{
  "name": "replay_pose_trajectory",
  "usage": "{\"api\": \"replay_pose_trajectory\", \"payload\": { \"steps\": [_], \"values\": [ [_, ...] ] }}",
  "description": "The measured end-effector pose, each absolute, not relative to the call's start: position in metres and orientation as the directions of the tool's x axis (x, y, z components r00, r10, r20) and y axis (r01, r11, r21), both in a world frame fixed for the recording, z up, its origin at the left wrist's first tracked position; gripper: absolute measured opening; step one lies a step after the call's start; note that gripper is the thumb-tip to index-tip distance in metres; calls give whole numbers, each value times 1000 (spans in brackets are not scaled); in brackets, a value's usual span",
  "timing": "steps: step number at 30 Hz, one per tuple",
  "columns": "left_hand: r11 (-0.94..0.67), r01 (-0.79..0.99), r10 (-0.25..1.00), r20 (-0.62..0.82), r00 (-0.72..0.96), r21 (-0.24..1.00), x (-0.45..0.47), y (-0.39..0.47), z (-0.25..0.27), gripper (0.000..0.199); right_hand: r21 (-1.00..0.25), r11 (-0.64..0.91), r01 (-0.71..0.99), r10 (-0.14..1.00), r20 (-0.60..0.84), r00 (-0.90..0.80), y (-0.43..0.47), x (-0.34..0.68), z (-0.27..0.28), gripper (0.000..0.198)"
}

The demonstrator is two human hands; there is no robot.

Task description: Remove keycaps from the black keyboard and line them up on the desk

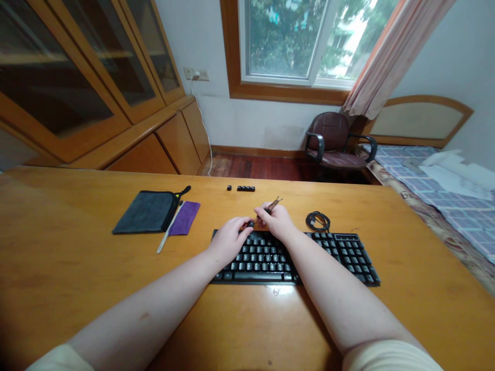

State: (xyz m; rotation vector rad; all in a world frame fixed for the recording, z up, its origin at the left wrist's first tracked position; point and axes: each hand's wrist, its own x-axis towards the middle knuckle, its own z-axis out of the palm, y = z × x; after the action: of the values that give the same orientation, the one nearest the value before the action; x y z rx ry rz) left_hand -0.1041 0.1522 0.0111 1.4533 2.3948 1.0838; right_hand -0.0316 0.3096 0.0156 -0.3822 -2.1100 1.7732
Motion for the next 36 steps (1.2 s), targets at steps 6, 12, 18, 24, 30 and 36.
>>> {"api": "replay_pose_trajectory", "payload": {
  "steps": [6,12,18,24,30,36],
  "values": [
    [292,720,834,202,-514,629,-104,153,13,22,-982,188,-5,409,83,-909,310,-31,15,34],
    [253,731,844,224,-487,634,-104,152,9,24,-978,207,3,403,82,-911,308,-30,19,32],
    [270,713,836,210,-507,647,-105,153,10,23,-968,251,1,387,100,-917,310,-31,18,34],
    [231,704,830,241,-502,671,-105,152,7,27,-967,255,-7,377,107,-920,311,-31,18,34],
    [181,669,827,257,-500,721,-104,151,7,36,-971,238,-3,375,94,-922,310,-29,20,29],
    [181,600,813,225,-538,779,-103,150,10,38,-985,174,7,383,61,-922,307,-28,21,29]
  ]
}}
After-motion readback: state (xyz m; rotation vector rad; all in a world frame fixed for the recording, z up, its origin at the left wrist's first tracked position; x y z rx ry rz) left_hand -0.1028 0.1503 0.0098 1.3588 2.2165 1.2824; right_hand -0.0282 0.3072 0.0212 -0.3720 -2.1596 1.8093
